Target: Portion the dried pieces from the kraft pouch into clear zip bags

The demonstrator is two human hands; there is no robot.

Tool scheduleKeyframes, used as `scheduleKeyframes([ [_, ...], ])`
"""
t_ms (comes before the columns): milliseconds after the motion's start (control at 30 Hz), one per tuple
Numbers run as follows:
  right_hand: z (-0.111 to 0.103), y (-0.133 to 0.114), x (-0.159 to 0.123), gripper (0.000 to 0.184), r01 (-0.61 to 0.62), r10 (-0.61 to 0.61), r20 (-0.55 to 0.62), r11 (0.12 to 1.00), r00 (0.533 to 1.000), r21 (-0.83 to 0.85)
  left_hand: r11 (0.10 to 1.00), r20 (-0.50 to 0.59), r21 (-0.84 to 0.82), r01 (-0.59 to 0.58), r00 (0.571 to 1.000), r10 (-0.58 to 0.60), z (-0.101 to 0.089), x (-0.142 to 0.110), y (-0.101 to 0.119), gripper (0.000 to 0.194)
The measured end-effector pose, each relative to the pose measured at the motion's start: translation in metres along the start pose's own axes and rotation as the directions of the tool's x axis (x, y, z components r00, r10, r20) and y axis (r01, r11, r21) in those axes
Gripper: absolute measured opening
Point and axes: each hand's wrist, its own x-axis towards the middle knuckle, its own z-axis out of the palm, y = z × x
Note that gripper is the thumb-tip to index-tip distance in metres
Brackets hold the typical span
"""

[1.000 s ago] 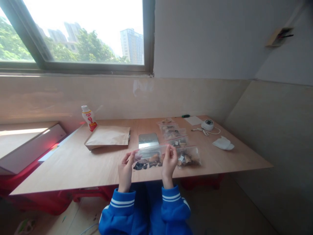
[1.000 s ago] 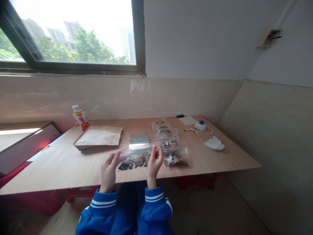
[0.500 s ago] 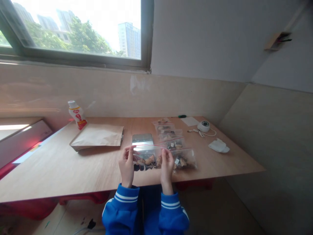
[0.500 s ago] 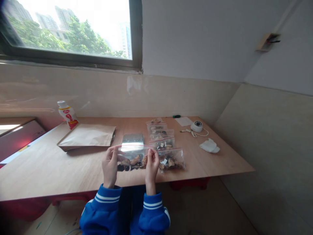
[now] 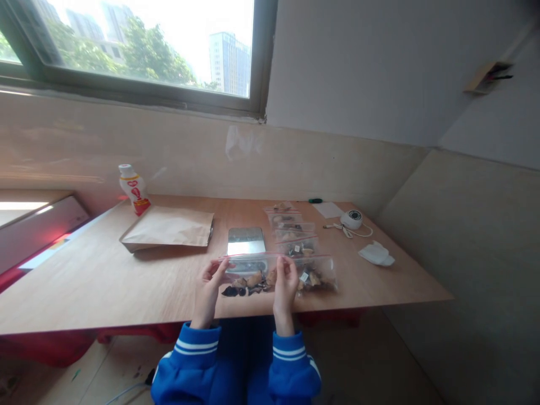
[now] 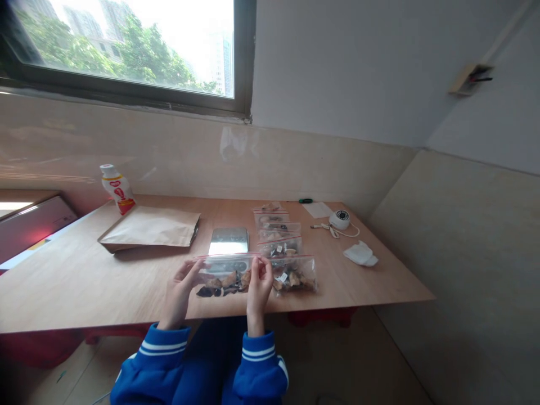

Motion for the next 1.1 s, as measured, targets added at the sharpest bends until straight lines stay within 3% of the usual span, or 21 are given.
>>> scheduleKeyframes([
  [267,-0.005,-0.004,0.002,0.031,-0.049,0.048,0.024,0.997,0.999,0.054,0.999,0.003,0.035,0.024,1.000,-0.025,-0.009,-0.001,0.009,0.038],
  [533,0.003,-0.005,-0.005,0.030,-0.013,0.017,-0.056,0.997,0.998,0.082,0.999,-0.052,0.037,-0.022,0.998,0.024,-0.007,-0.003,0.011,0.032],
  [800,-0.001,-0.008,0.001,0.031,0.001,-0.005,0.039,0.995,0.999,0.102,0.998,0.071,0.008,-0.065,0.995,0.064,-0.004,-0.004,0.005,0.040],
  [1100,0.015,-0.008,-0.008,0.031,-0.013,0.001,0.187,0.998,0.982,0.065,0.980,-0.179,0.164,-0.108,0.974,0.138,0.001,-0.009,0.002,0.038],
])
